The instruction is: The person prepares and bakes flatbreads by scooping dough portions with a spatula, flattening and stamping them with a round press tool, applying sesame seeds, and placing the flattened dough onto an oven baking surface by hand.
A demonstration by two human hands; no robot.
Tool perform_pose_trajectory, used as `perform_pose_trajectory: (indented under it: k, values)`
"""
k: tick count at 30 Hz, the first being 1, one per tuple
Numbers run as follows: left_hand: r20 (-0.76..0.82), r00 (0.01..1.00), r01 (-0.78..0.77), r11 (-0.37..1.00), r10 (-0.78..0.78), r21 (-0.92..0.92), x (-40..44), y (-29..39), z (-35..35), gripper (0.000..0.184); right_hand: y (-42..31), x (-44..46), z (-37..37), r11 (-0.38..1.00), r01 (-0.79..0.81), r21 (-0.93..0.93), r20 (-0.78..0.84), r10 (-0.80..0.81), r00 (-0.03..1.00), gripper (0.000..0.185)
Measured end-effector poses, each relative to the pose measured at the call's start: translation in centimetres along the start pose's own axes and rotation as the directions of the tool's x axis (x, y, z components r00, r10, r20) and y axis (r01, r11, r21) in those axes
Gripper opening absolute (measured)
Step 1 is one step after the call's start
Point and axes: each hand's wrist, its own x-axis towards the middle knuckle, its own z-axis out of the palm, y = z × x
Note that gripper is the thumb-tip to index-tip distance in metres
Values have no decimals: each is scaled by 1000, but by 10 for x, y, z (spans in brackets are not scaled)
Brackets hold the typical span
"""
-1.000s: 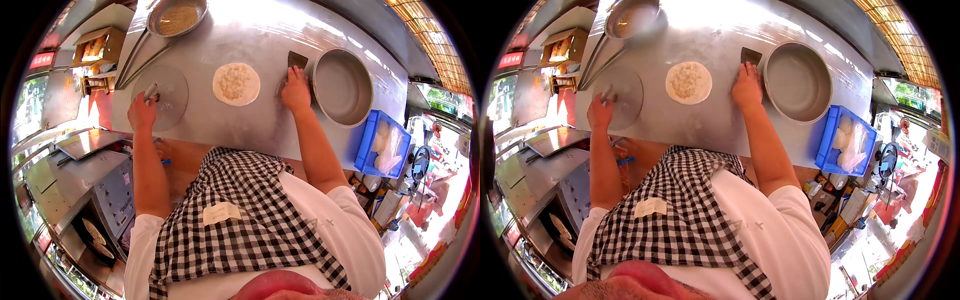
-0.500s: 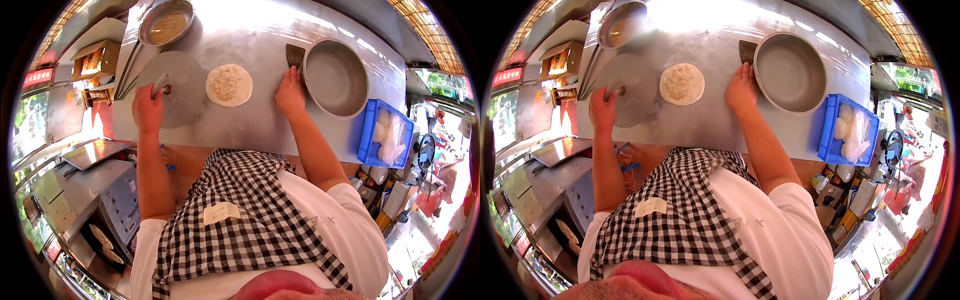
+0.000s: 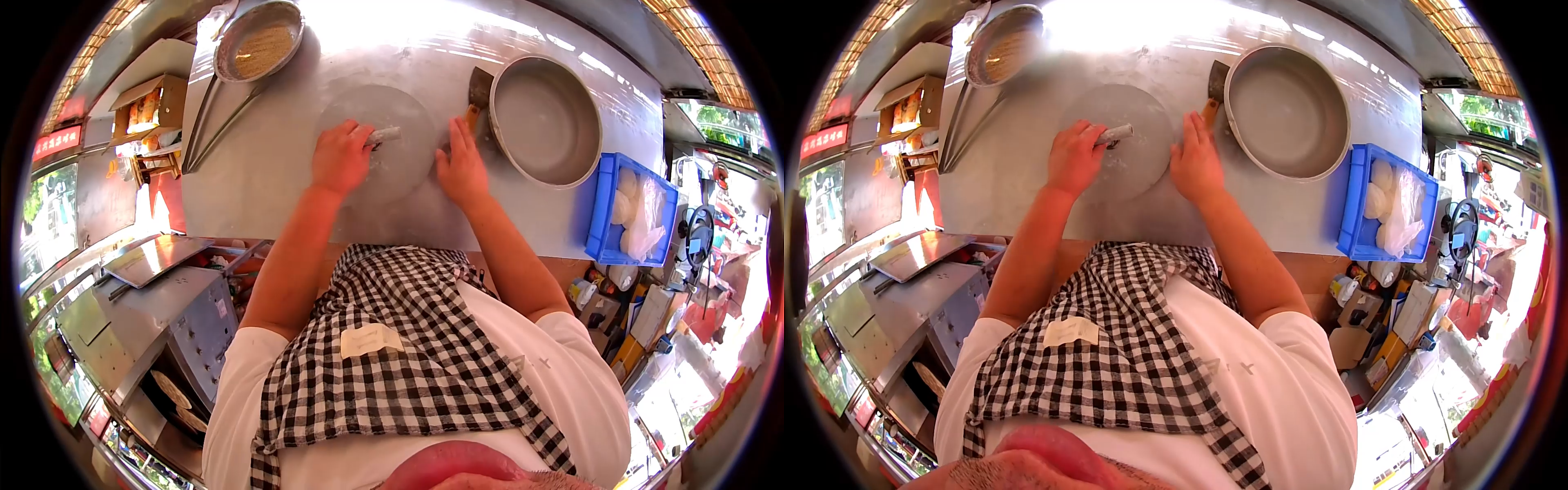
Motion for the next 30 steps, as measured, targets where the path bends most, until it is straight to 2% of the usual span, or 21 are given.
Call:
perform_pose_trajectory:
  k: [2,5,8,11,14,17,20,23,26,30]
  values:
    - [61,998,6,1000,-7,5,-1,1,1,29,5,-2,3,1000,18,-1,-12,-18,1000,66]
    - [101,995,7,990,8,-143,4,-4,-28,31,5,-2,9,998,68,12,-23,-68,997,65]
    - [-66,993,77,954,-101,-291,0,-38,-36,32,-1,8,16,983,181,-17,-34,-181,983,64]
    - [-72,895,287,693,-440,-661,-22,-85,-8,27,-15,22,22,953,292,-82,-23,-295,955,63]
    - [-166,914,231,813,-369,-534,-41,-105,18,27,-27,38,33,925,351,-145,51,-348,936,61]
    - [-148,962,151,902,-228,-405,-37,-86,21,34,-33,53,47,881,426,-205,89,-417,905,59]
    - [-142,988,29,975,-62,-222,-23,-73,26,58,-39,66,63,860,455,-232,94,-446,890,60]
    - [-1,1000,12,995,-12,-100,-7,-78,27,77,-41,77,76,856,455,-246,140,-433,891,62]
    - [207,977,-81,989,55,121,4,-80,42,85,-37,82,85,847,466,-255,157,-439,885,62]
    - [142,987,-93,986,73,140,8,-79,51,84,-42,88,85,847,446,-289,189,-406,894,61]
